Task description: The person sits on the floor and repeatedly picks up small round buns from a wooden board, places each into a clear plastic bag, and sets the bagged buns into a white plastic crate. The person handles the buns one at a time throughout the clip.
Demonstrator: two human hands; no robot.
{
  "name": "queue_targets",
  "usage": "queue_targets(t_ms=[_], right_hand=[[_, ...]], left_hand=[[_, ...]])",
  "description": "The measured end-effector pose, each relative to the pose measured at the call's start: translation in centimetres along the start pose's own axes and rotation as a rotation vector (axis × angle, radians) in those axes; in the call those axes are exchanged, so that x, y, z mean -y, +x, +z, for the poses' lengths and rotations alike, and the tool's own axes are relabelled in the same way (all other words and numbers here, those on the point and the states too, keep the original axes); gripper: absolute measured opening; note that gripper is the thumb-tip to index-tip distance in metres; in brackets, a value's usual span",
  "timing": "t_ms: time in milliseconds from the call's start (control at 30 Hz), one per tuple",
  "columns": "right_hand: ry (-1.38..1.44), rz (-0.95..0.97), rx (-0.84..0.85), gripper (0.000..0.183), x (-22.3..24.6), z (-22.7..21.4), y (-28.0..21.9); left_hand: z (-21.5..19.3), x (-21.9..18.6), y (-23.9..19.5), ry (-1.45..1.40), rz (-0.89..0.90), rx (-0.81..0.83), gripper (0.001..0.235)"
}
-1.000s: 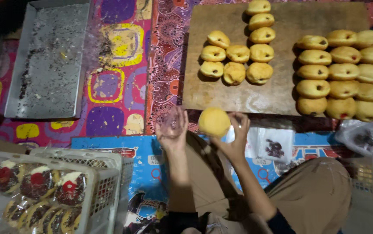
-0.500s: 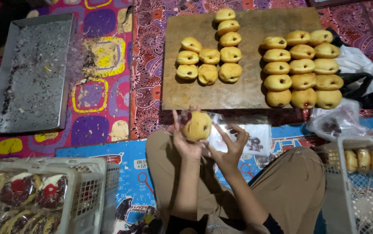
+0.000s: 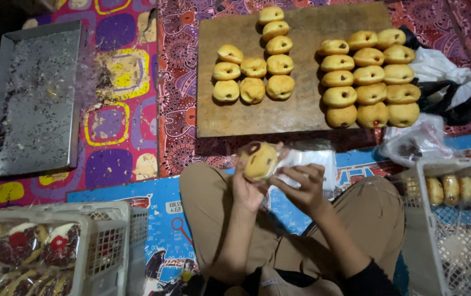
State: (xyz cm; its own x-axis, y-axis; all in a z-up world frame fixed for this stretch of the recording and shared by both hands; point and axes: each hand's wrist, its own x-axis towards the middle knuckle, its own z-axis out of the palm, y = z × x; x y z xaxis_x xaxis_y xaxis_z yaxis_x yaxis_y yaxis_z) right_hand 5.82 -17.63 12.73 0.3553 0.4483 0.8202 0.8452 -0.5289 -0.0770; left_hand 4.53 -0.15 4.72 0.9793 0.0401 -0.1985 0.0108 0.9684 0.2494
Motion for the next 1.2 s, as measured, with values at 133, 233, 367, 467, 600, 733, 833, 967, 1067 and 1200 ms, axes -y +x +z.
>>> queue_targets(t_ms=[133,233,367,467,600,733,833,967,1067,1200], right_hand=[[0.213,0.153,0.286,0.023,-2.5,-1.5,3.8],[0.489,0.180,0.503,0.018,-3.7,-3.1,6.2],[0.383,0.307,0.422,0.024,-2.3,-4.8,7.3],[0.137,0.285,0.321,0.027,-0.3,-5.3,6.6],[0.025,0.151,0.309,0.026,0.1,-6.3,5.7],[0.049,0.092,0.419,0.031,0.1,-6.5,4.3],[0.048,0.031,0.436,0.029,-0.2,-5.2,2.5],[-0.345,0.126,0.596,0.030,-5.0,-4.2,1.5],[-0.524,0.734,0.651,0.045,-9.8,-6.9,1.9],[-0.065,0.942,0.564,0.071,-4.6,-4.4,-0.4]], left_hand=[[1.2,0.0,-0.8,0.722,0.120,-0.364,0.065],[3.0,-1.5,-2.2,1.116,-0.012,0.165,0.041],[4.6,-1.7,-3.2,1.193,-0.205,0.472,0.018],[4.1,-0.8,-3.8,1.027,-0.260,0.433,0.019],[3.2,-0.2,-4.3,1.002,-0.294,0.381,0.028],[3.9,-0.6,-4.7,1.212,-0.212,0.396,0.024],[4.8,-1.2,-5.0,1.550,-0.138,0.387,0.020],[5.1,-2.8,-5.8,1.669,-0.160,0.255,0.026],[5.0,-5.4,-5.5,1.289,-0.118,-0.006,0.040],[6.3,-5.0,-5.4,1.226,0.376,-0.125,0.050]])
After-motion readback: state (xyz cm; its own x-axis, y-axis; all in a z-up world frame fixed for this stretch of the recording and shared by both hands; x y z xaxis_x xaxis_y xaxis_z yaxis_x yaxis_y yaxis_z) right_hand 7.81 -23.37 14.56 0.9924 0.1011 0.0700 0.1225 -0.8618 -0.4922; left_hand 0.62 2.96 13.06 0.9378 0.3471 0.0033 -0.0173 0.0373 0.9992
